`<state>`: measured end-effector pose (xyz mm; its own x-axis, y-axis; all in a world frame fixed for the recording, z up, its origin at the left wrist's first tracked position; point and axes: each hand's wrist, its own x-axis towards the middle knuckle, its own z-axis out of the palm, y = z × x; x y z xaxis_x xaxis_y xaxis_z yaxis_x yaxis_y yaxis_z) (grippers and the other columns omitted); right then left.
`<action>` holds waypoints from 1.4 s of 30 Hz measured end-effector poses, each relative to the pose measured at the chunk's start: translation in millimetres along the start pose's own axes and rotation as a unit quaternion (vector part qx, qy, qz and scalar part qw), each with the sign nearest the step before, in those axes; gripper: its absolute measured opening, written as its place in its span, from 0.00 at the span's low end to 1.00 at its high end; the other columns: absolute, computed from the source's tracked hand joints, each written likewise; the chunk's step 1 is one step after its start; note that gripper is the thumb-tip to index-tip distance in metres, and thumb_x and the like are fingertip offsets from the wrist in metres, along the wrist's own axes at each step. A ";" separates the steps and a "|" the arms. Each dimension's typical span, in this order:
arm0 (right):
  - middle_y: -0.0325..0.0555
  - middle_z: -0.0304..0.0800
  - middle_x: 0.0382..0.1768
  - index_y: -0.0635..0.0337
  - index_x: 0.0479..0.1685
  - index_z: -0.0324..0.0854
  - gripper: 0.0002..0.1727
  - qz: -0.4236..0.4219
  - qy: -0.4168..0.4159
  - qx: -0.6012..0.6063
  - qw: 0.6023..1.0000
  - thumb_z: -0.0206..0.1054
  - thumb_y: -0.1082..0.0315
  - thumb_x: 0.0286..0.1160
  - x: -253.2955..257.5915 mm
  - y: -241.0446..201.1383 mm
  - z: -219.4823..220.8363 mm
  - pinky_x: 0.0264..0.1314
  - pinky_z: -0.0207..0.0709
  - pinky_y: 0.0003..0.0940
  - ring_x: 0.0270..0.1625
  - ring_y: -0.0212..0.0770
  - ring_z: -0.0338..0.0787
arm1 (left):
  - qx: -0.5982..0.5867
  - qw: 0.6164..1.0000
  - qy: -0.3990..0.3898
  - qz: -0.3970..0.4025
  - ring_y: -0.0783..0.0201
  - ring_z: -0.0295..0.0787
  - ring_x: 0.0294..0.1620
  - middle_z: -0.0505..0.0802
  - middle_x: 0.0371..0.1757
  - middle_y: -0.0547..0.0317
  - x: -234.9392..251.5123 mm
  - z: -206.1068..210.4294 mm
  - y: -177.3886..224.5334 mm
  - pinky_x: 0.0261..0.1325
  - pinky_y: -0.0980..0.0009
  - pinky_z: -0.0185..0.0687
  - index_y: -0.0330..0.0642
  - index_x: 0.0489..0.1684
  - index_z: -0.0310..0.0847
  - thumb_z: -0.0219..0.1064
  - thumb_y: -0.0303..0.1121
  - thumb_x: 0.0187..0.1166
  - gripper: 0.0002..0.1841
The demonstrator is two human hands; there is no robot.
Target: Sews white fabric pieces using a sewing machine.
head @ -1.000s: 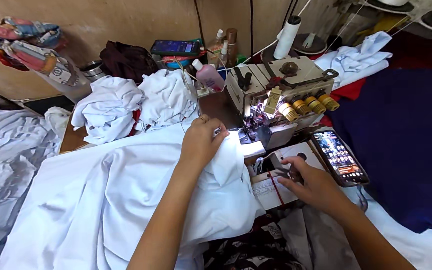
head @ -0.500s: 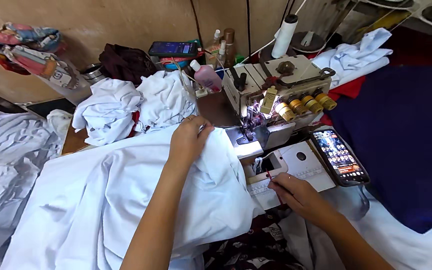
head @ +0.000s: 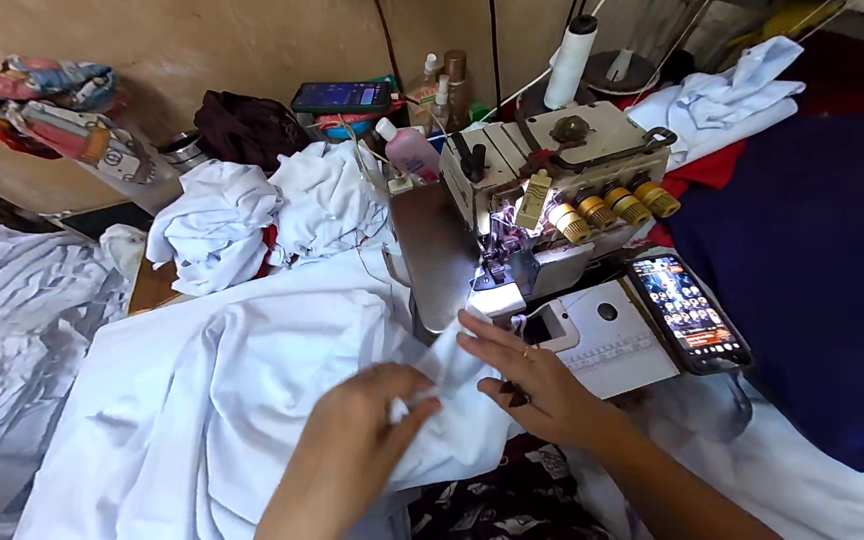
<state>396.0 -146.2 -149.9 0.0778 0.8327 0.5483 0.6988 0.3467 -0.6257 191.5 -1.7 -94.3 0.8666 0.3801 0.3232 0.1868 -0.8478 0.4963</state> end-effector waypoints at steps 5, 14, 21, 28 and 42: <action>0.46 0.89 0.40 0.56 0.41 0.87 0.12 0.015 0.034 -0.071 0.997 0.61 0.61 0.83 -11.6 20.1 -24.8 0.42 0.82 0.24 0.42 0.33 0.88 | -0.035 0.996 -0.012 0.078 0.67 0.92 0.39 0.96 0.36 0.65 11.2 21.3 14.8 0.45 0.69 0.87 0.49 0.40 0.93 0.62 0.41 0.82 0.13; 0.48 0.90 0.41 0.63 0.41 0.87 0.19 0.116 0.136 -0.139 0.974 0.58 0.57 0.88 -14.9 62.9 -54.3 0.45 0.78 0.22 0.40 0.30 0.85 | -0.246 0.966 0.077 0.000 0.77 0.90 0.47 0.95 0.43 0.58 68.5 72.3 28.8 0.56 0.80 0.83 0.36 0.48 0.92 0.62 0.30 0.85 0.11; 0.29 0.85 0.31 0.64 0.42 0.85 0.14 0.123 0.117 0.087 0.982 0.63 0.61 0.85 -22.8 17.5 -44.3 0.37 0.71 0.05 0.32 0.08 0.77 | -0.348 0.924 0.156 -0.028 0.83 0.84 0.32 0.89 0.32 0.72 73.8 50.0 22.7 0.39 0.84 0.82 0.41 0.40 0.86 0.63 0.30 0.83 0.06; 0.17 0.82 0.27 0.54 0.41 0.86 0.03 0.188 0.119 0.232 0.947 0.67 0.68 0.77 -28.7 3.4 -34.2 0.28 0.69 0.05 0.26 0.08 0.75 | -0.330 0.933 0.139 -0.023 0.82 0.88 0.35 0.93 0.34 0.72 77.9 38.4 17.0 0.42 0.82 0.86 0.43 0.40 0.89 0.73 0.29 0.74 0.03; 0.19 0.79 0.23 0.51 0.33 0.82 0.06 0.224 0.107 0.233 0.940 0.69 0.63 0.77 -46.4 -4.0 -9.0 0.26 0.68 0.05 0.24 0.08 0.74 | -0.399 0.877 0.219 -0.157 0.81 0.82 0.23 0.88 0.24 0.73 74.3 53.0 -14.2 0.29 0.83 0.81 0.46 0.36 0.83 0.69 0.28 0.80 0.03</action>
<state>396.0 -190.1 -167.9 0.4663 0.8516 0.2397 0.1787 0.1747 -0.9683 277.8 19.1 -120.0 0.5379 0.8014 0.2615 -0.1496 -0.2145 0.9652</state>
